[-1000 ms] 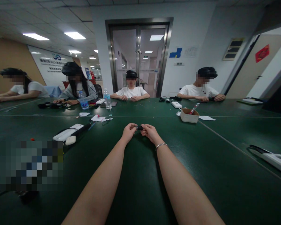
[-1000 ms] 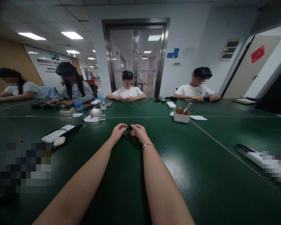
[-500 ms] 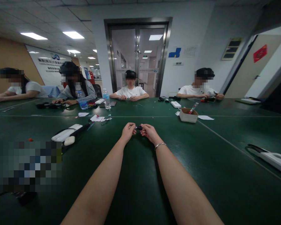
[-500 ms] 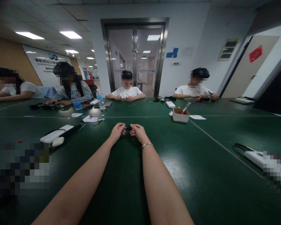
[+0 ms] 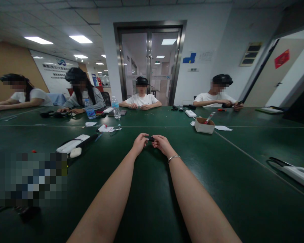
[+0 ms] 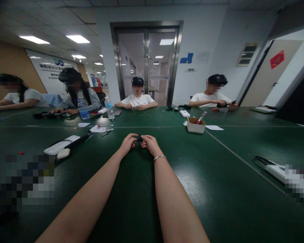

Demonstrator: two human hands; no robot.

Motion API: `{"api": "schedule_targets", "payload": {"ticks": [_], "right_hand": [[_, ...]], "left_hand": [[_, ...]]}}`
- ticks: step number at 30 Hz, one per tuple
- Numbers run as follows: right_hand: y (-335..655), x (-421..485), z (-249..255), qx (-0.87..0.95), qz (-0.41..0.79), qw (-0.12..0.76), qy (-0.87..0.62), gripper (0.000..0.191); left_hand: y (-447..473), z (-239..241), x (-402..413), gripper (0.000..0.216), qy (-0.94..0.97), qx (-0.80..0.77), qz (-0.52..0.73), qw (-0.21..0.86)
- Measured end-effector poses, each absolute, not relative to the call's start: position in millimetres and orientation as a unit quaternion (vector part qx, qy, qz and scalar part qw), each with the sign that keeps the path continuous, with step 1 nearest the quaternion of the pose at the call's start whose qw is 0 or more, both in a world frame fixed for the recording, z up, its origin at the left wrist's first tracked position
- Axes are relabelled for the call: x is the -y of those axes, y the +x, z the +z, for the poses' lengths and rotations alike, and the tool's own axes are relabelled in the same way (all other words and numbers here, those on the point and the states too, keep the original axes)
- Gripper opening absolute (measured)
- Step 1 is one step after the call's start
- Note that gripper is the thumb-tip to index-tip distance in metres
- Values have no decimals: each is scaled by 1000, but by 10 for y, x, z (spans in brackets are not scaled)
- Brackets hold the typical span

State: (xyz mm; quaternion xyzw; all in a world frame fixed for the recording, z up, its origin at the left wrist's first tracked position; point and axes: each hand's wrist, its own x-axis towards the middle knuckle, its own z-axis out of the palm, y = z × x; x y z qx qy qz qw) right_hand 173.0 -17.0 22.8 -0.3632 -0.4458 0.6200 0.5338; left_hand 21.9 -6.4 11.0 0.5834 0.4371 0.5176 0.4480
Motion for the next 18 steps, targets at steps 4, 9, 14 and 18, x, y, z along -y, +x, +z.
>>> {"api": "schedule_targets", "payload": {"ticks": [4, 9, 14, 18], "right_hand": [[1734, 166, 223, 450, 621, 532, -359, 17], [1736, 157, 212, 450, 620, 533, -360, 20], [1733, 158, 216, 448, 622, 533, -358, 19], [1734, 158, 217, 447, 621, 533, -360, 17]], "left_hand": [[231, 95, 50, 23, 583, -436, 519, 448], [226, 113, 66, 24, 584, -446, 526, 428], [217, 113, 72, 23, 587, -453, 526, 417], [209, 115, 75, 22, 589, -454, 533, 402]]}}
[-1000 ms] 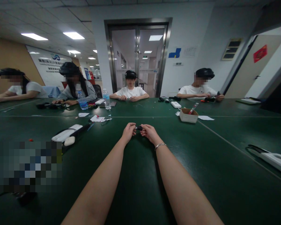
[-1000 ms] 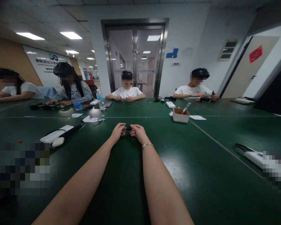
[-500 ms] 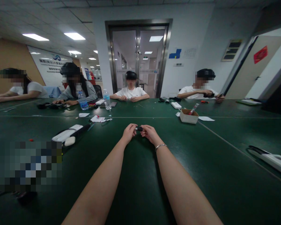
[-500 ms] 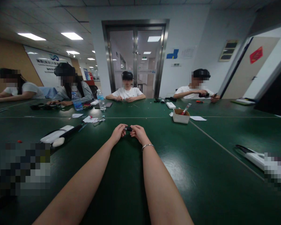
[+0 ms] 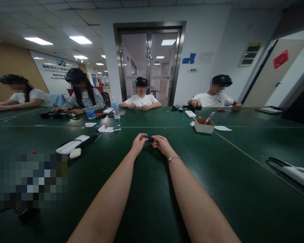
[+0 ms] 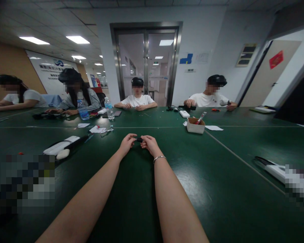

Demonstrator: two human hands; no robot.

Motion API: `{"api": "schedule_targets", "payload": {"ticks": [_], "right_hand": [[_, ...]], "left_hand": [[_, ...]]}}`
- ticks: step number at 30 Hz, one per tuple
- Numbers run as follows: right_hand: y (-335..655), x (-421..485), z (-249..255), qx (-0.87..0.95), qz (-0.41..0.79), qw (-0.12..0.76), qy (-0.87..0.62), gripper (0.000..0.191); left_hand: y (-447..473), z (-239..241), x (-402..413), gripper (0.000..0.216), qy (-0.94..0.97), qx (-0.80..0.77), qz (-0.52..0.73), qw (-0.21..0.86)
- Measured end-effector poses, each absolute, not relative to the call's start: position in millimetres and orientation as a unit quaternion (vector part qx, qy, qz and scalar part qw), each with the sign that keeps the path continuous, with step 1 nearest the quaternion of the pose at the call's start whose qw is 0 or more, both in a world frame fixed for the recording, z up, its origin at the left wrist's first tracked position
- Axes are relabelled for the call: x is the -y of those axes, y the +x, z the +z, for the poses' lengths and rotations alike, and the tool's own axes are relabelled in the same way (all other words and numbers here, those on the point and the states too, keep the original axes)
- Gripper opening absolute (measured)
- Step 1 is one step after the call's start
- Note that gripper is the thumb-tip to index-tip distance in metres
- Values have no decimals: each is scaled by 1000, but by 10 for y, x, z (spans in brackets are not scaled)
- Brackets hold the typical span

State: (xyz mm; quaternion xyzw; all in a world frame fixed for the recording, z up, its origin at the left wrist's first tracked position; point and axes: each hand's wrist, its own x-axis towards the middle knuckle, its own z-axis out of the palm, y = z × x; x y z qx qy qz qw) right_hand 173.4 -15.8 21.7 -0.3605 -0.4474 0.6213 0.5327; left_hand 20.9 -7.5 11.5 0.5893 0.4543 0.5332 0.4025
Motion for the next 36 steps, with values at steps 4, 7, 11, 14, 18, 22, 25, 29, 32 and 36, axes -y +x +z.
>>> {"api": "schedule_targets", "payload": {"ticks": [4, 7, 11, 14, 18, 22, 25, 29, 32, 36], "right_hand": [[1734, 158, 216, 448, 618, 532, -366, 18], [1732, 165, 223, 448, 619, 532, -365, 18], [1728, 169, 234, 447, 618, 532, -368, 16], [1728, 166, 233, 443, 621, 533, -366, 15], [1730, 159, 226, 443, 621, 534, -365, 15], [1729, 150, 219, 440, 622, 533, -368, 19], [1729, 144, 213, 439, 618, 533, -375, 19], [1736, 142, 208, 446, 620, 531, -367, 19], [1738, 147, 212, 446, 620, 531, -367, 19], [1733, 157, 223, 442, 620, 534, -367, 15]], "left_hand": [[202, 103, 62, 22, 594, -452, 523, 412], [198, 76, 35, 24, 593, -453, 525, 409], [200, 73, 29, 23, 591, -448, 522, 421], [204, 103, 55, 24, 594, -459, 521, 406], [204, 137, 84, 27, 585, -470, 532, 393], [210, 134, 77, 22, 584, -459, 532, 406], [213, 130, 78, 22, 588, -459, 533, 399], [206, 137, 95, 21, 591, -467, 528, 392], [199, 127, 92, 19, 594, -452, 529, 404], [190, 95, 68, 25, 617, -431, 522, 402]]}}
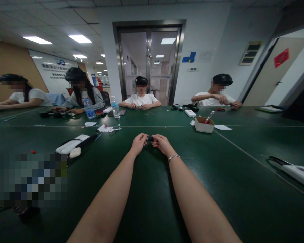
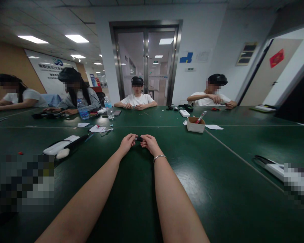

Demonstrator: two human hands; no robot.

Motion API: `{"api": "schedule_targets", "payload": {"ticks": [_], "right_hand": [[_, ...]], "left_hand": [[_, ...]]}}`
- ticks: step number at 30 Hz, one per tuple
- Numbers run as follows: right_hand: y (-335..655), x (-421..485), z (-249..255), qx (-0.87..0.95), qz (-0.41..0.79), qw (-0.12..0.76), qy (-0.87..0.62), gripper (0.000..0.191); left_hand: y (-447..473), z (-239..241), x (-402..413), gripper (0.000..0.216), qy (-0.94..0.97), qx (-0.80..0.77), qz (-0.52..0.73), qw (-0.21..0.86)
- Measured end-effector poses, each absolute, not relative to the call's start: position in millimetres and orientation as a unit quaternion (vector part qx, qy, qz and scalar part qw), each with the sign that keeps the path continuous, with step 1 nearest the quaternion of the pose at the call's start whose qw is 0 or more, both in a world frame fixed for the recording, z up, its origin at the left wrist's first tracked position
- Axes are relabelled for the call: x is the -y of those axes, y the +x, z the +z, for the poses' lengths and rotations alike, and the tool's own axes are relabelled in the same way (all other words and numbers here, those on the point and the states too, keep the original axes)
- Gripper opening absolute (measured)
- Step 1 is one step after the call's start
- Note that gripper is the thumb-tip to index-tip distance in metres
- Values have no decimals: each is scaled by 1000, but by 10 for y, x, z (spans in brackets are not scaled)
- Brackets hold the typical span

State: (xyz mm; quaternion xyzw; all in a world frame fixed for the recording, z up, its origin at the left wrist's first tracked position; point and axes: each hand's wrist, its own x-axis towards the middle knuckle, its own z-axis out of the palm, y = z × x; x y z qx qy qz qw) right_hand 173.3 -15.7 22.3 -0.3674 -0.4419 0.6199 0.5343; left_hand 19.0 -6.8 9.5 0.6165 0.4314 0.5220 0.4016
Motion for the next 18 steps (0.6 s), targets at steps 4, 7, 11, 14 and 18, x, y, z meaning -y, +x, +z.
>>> {"api": "schedule_targets", "payload": {"ticks": [4, 7, 11, 14, 18], "right_hand": [[1729, 161, 225, 436, 623, 535, -368, 13], [1729, 161, 224, 438, 624, 536, -362, 15], [1728, 165, 232, 440, 621, 536, -366, 15], [1728, 168, 236, 441, 619, 534, -371, 14], [1730, 170, 236, 447, 617, 532, -370, 14]], "left_hand": [[194, 76, 48, 30, 617, -440, 518, 398], [198, 76, 43, 22, 599, -455, 523, 399], [199, 102, 68, 23, 598, -464, 523, 392], [205, 137, 100, 21, 591, -464, 523, 403], [212, 163, 118, 21, 590, -447, 529, 414]]}}
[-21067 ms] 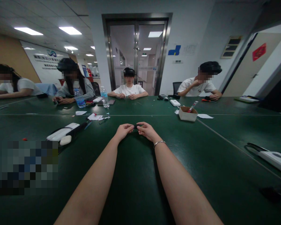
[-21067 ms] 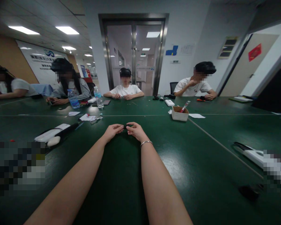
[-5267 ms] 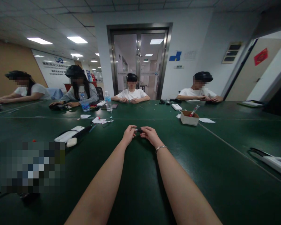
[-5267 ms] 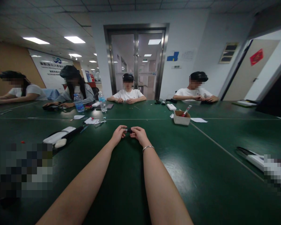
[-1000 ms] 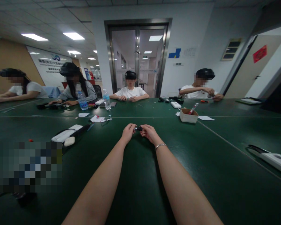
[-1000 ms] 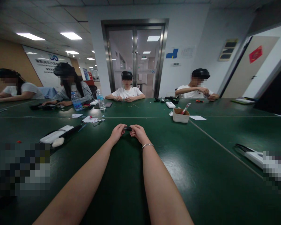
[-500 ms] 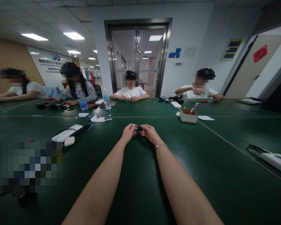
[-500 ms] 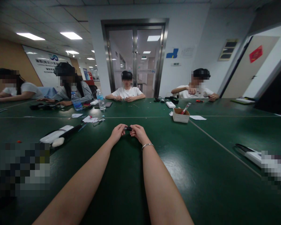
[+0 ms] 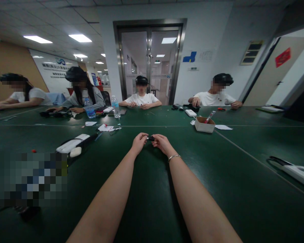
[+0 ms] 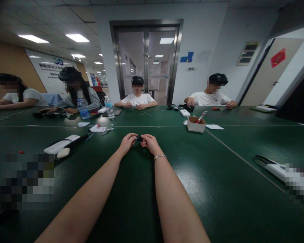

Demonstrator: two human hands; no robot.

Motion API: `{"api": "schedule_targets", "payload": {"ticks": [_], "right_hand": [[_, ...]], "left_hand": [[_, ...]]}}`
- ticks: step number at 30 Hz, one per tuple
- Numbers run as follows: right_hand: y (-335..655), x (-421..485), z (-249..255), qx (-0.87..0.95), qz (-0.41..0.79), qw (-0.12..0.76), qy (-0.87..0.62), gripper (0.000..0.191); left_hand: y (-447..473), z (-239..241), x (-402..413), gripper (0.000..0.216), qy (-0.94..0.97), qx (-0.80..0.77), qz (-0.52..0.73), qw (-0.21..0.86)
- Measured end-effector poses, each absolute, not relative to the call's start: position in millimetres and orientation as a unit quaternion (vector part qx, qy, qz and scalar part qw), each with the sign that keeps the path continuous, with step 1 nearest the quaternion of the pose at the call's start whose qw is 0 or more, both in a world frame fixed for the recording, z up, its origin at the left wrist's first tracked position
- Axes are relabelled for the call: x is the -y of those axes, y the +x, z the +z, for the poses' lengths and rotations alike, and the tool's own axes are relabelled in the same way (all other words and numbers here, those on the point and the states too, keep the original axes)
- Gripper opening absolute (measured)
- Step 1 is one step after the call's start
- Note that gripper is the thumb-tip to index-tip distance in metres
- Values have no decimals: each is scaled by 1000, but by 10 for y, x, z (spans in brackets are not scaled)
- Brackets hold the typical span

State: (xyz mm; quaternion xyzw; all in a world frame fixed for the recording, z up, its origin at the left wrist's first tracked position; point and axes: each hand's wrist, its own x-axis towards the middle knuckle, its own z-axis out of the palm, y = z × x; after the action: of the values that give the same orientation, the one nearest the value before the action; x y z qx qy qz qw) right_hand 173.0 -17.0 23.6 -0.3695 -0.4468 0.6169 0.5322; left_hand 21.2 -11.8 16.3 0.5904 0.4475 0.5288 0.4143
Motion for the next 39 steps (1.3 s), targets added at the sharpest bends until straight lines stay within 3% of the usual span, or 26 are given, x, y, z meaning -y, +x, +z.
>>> {"api": "schedule_targets", "payload": {"ticks": [13, 27, 39], "right_hand": [[1739, 162, 225, 448, 620, 532, -362, 15], [1733, 161, 228, 442, 622, 530, -369, 10], [1750, 168, 234, 463, 639, 507, -346, 11]], "left_hand": [[200, 109, 98, 34, 615, -444, 520, 394], [194, 72, 49, 21, 593, -446, 544, 391], [149, 71, 62, 31, 606, -441, 539, 384]]}}
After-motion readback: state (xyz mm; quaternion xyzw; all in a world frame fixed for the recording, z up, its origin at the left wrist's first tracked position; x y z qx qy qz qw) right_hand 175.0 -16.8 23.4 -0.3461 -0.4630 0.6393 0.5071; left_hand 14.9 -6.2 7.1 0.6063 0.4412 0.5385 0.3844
